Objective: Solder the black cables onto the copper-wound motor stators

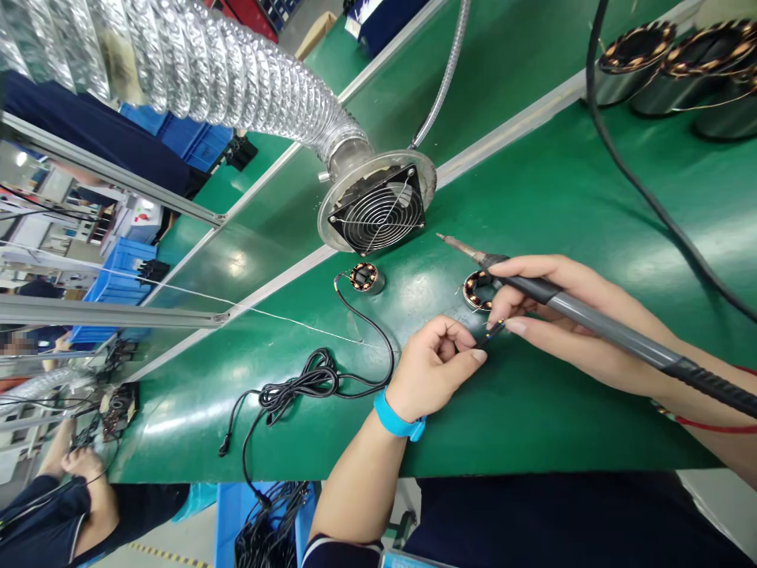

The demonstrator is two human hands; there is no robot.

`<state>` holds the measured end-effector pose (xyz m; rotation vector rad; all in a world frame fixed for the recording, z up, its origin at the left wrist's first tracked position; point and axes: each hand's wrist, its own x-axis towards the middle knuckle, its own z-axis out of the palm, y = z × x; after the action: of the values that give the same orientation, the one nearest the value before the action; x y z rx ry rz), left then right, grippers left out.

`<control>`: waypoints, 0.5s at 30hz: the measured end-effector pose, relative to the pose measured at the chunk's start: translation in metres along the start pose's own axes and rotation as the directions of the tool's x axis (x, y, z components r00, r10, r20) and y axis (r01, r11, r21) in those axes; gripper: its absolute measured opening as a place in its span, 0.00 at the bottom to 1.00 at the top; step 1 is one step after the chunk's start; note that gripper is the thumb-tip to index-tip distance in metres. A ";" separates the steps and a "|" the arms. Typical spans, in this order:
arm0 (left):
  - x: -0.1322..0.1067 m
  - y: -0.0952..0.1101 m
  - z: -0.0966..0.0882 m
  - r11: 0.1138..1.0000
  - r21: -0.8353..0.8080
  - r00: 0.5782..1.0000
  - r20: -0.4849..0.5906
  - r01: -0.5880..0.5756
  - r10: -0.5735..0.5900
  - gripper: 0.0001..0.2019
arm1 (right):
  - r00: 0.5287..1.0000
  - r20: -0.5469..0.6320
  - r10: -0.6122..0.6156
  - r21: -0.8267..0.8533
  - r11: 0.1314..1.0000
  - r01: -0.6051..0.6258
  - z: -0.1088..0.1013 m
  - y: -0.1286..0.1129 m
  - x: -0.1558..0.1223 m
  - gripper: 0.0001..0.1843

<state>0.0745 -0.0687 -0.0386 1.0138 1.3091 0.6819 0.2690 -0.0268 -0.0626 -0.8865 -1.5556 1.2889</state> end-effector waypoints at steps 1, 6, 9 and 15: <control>0.000 0.000 0.000 1.000 0.008 1.000 0.005 0.004 -0.004 0.25 | 1.000 0.001 0.004 -0.005 1.000 -0.004 0.000 0.000 0.000 0.20; 0.001 0.001 0.000 0.994 0.032 0.994 0.020 -0.105 0.104 0.26 | 0.996 0.061 0.069 0.072 0.995 -0.073 0.002 -0.001 0.001 0.19; 0.002 0.002 0.000 0.984 0.082 0.987 0.031 -0.158 0.156 0.26 | 0.992 0.100 0.080 0.138 0.986 -0.094 0.004 0.000 0.001 0.21; 0.003 0.002 0.000 0.977 0.139 0.983 0.105 -0.162 0.148 0.28 | 0.997 0.035 0.070 0.115 0.991 -0.073 0.014 -0.007 -0.008 0.20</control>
<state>0.0750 -0.0651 -0.0376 1.2640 1.2198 0.6539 0.2587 -0.0399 -0.0580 -0.8586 -1.4684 1.4353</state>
